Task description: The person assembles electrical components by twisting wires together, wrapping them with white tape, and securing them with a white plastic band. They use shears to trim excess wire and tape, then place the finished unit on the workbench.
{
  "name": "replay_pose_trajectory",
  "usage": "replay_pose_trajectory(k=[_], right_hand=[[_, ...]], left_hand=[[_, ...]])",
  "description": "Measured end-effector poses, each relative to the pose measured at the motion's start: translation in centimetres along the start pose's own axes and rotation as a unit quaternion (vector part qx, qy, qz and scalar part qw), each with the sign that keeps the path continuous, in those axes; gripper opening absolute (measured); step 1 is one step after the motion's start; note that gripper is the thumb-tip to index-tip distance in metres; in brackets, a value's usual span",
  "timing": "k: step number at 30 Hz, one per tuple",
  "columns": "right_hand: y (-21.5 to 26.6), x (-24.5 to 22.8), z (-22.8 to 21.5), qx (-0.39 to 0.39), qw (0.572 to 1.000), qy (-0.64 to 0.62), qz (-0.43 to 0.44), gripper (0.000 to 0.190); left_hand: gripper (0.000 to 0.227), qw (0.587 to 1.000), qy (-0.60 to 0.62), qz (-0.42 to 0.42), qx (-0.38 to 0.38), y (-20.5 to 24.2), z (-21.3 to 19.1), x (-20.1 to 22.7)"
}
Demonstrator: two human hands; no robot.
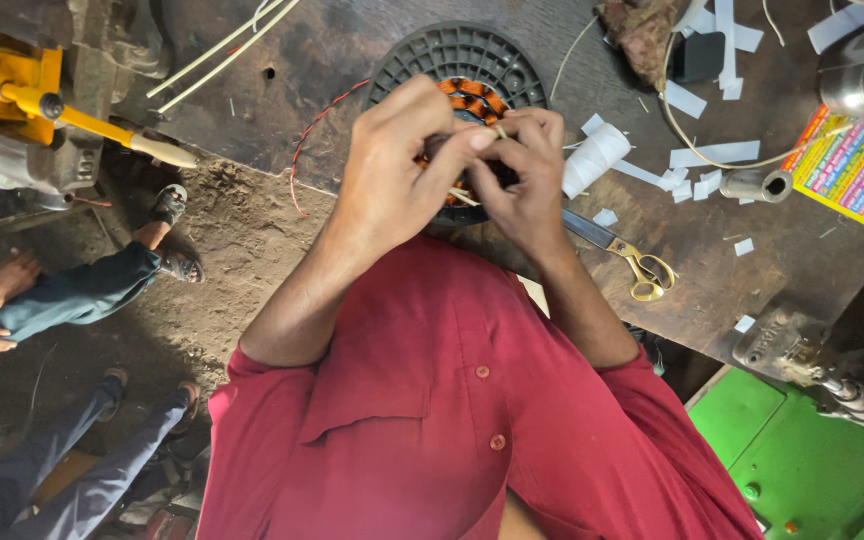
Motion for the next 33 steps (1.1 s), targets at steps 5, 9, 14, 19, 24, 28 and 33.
replay_pose_trajectory(k=[5,9,14,19,24,28,33], right_hand=[[0.8,-1.8,-2.1,-0.054,0.996,-0.047,-0.059,0.032],[2.1,-1.9,-0.2,0.024,0.999,-0.013,-0.041,0.021],[2.5,-0.9,0.5,0.102,0.992,-0.069,0.028,0.020],[2.3,-2.0,-0.1,0.021,1.000,0.001,-0.022,0.018],[1.2,-2.5,0.4,0.031,0.996,0.060,-0.055,0.017],[0.8,-2.7,-0.3,-0.028,0.991,0.110,-0.070,0.018],[0.6,-2.9,-0.5,-0.037,0.994,0.093,-0.038,0.023]], left_hand=[[0.020,0.995,-0.068,0.067,0.021,-0.4,0.2,0.4],[0.025,0.992,-0.068,0.085,0.064,-0.4,1.2,0.4],[0.026,0.987,-0.065,0.105,0.105,-0.1,1.7,0.0],[0.024,0.973,-0.123,0.153,0.121,-0.1,1.9,0.4],[0.020,0.956,-0.152,0.202,0.151,-0.4,0.8,1.3],[0.016,0.961,-0.096,0.199,0.165,-0.5,0.8,1.2],[0.025,0.959,0.251,0.023,0.127,-0.6,2.3,-0.2]])
Point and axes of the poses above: each hand's wrist, its own y-axis away from the middle knuckle, its own z-axis out of the palm, x = y × z, the point moved 2 cm from there along -y, towards the middle knuckle, and after that the axes turned 8 degrees about -z, right-handed, at the moved point
